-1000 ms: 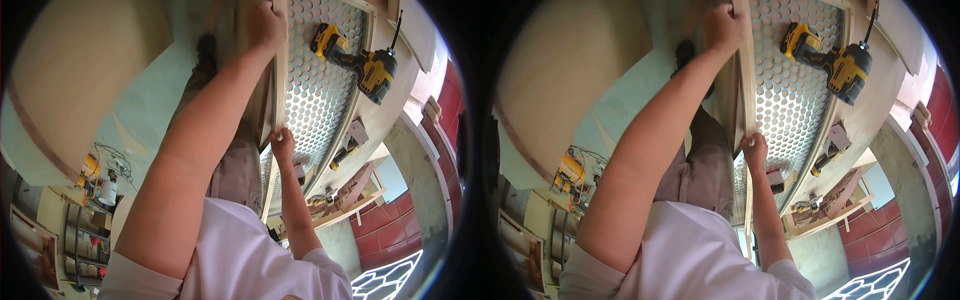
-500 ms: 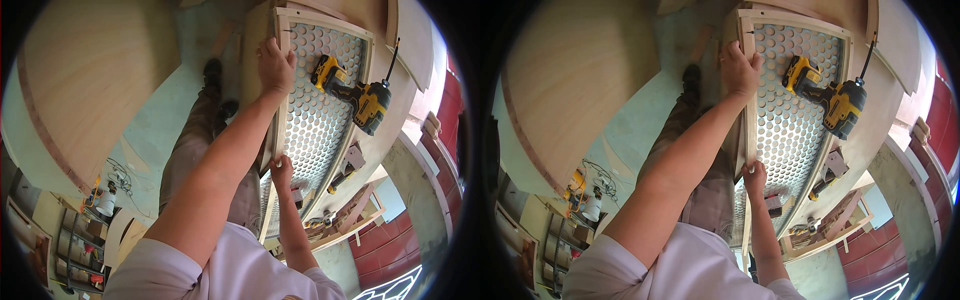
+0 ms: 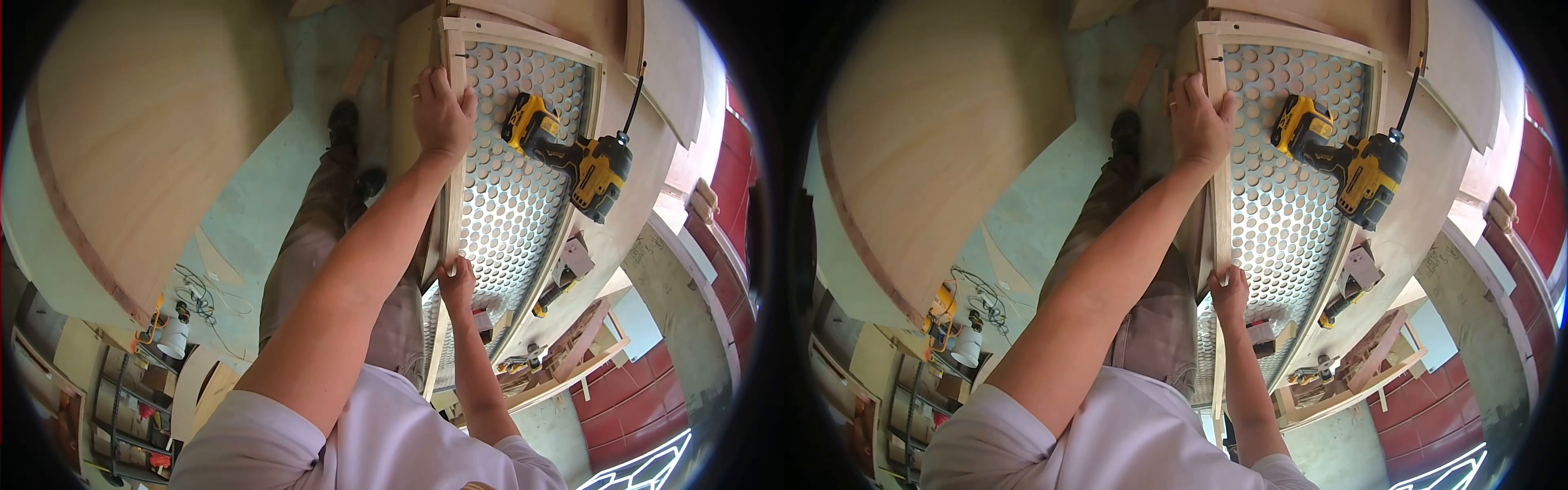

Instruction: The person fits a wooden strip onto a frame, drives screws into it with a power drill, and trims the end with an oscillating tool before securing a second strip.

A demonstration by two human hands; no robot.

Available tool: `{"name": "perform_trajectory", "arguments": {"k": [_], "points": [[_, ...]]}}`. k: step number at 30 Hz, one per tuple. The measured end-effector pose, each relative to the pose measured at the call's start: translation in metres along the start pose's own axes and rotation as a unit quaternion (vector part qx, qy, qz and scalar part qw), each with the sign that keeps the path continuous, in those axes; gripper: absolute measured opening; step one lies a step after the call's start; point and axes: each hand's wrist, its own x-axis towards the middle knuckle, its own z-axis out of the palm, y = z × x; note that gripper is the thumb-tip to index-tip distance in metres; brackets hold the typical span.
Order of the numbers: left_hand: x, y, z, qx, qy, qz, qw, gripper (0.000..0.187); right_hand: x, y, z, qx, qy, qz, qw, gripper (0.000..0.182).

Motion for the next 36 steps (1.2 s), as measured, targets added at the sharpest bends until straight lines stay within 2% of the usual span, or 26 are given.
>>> {"name": "perform_trajectory", "arguments": {"k": [13, 17, 22, 29, 36], "points": [[0.002, 0.002, -0.004, 0.016, 0.01, 0.023, 1.0, 0.057, 0.001, -0.004, -0.004, 0.005, -0.018, 0.012, 1.0, 0.031], [0.001, -0.002, -0.003, -0.029, 0.002, 0.02, 0.999, 0.049, 0.0, -0.005, -0.007, -0.004, -0.021, 0.011, 1.0, 0.032], [0.001, -0.004, -0.001, -0.013, 0.017, 0.041, 0.999, 0.04, -0.001, 0.0, -0.008, -0.025, -0.028, 0.01, 0.999, 0.045], [0.001, 0.0, -0.002, 0.007, 0.023, 0.039, 0.999, 0.038, -0.006, -0.003, -0.013, -0.007, -0.013, -0.011, 1.0, 0.059], [0.002, 0.001, -0.003, 0.025, 0.027, 0.042, 0.998, 0.035, -0.006, -0.004, -0.014, -0.013, -0.03, -0.016, 0.999, 0.064]]}}
